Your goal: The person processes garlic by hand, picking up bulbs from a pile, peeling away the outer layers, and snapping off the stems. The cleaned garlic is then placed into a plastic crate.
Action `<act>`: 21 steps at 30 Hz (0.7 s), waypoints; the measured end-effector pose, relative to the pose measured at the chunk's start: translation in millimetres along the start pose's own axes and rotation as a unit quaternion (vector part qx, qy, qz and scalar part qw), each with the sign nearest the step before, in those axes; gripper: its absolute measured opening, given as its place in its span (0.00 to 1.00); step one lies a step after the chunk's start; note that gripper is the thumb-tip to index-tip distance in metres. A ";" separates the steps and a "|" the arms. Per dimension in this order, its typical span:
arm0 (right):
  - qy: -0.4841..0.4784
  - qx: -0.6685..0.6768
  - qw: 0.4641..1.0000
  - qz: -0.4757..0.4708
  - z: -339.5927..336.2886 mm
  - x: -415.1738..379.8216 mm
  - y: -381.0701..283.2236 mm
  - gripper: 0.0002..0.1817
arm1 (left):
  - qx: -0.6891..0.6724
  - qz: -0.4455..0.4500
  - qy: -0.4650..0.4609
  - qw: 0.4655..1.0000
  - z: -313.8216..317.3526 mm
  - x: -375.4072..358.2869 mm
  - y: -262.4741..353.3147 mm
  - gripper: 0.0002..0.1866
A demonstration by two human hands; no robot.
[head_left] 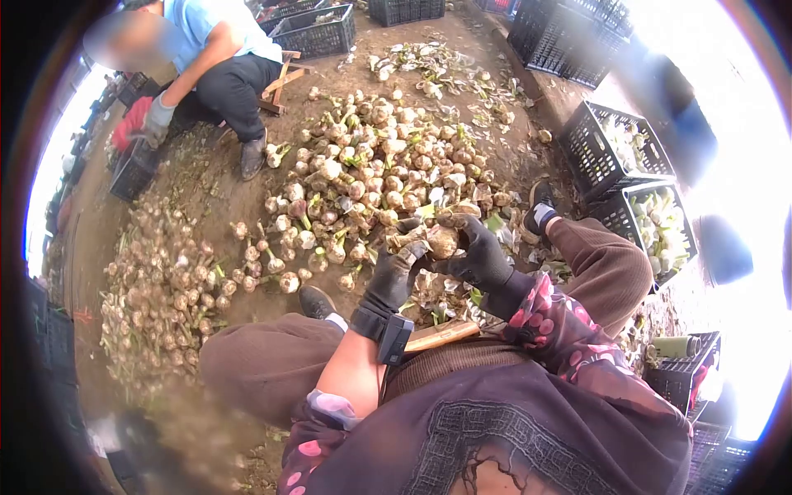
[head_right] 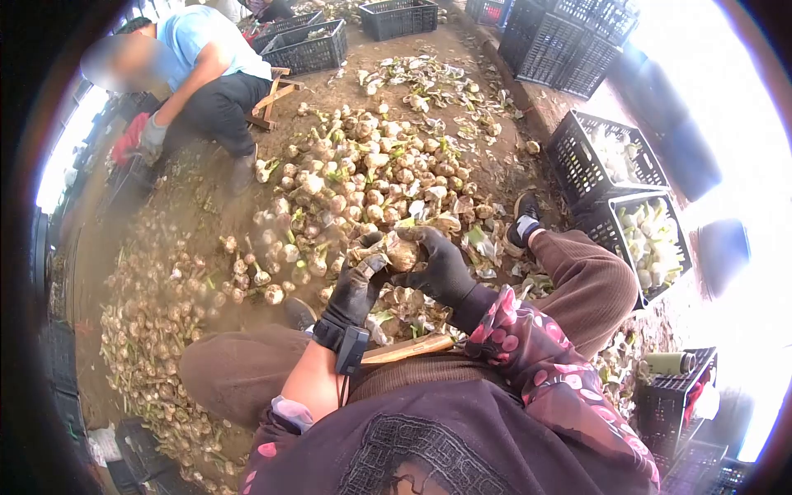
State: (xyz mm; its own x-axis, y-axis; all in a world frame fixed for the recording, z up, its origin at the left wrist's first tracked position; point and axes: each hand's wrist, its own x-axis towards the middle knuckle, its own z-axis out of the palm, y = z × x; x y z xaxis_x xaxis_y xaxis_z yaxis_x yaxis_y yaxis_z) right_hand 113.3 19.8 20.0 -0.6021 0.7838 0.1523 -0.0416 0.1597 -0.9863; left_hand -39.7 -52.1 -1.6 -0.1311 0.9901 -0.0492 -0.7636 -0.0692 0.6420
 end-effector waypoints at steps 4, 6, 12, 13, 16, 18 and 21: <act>0.019 0.021 0.999 0.035 -6.0 0.6 2.8 0.36 | -0.024 -0.028 -0.012 0.999 6.9 -1.0 3.6 0.20; 0.061 -0.038 0.997 -0.014 -14.0 4.4 4.9 0.35 | -0.008 -0.015 -0.023 1.000 15.7 -0.4 7.4 0.30; 0.038 -0.363 0.914 -0.176 -17.5 3.3 -4.9 0.35 | 0.194 -0.069 0.049 0.977 0.3 9.3 -7.7 0.21; 0.028 -0.378 0.903 -0.203 -16.5 3.5 -5.1 0.34 | 0.147 -0.030 0.063 0.987 3.0 9.2 -10.9 0.20; 0.025 -0.387 0.894 -0.225 -13.0 2.4 -9.2 0.34 | 0.102 0.019 0.085 0.991 11.5 9.7 -12.6 0.20; 0.078 -0.278 0.946 -0.145 -10.3 -0.5 -10.2 0.30 | 0.103 0.033 0.098 0.989 20.0 9.5 -8.6 0.21; 0.050 0.224 0.958 0.171 -18.9 0.8 6.4 0.23 | 0.203 0.055 0.060 0.976 32.3 6.7 2.7 0.18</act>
State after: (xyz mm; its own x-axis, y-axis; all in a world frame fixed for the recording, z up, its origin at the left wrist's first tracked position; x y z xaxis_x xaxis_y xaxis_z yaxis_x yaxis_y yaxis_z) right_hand 127.7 32.8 15.0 -0.5627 0.8018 -0.2013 -0.2075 -0.3727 -0.9045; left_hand -22.2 -41.6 24.5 -0.2906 0.9562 -0.0366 -0.4301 -0.0964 0.8976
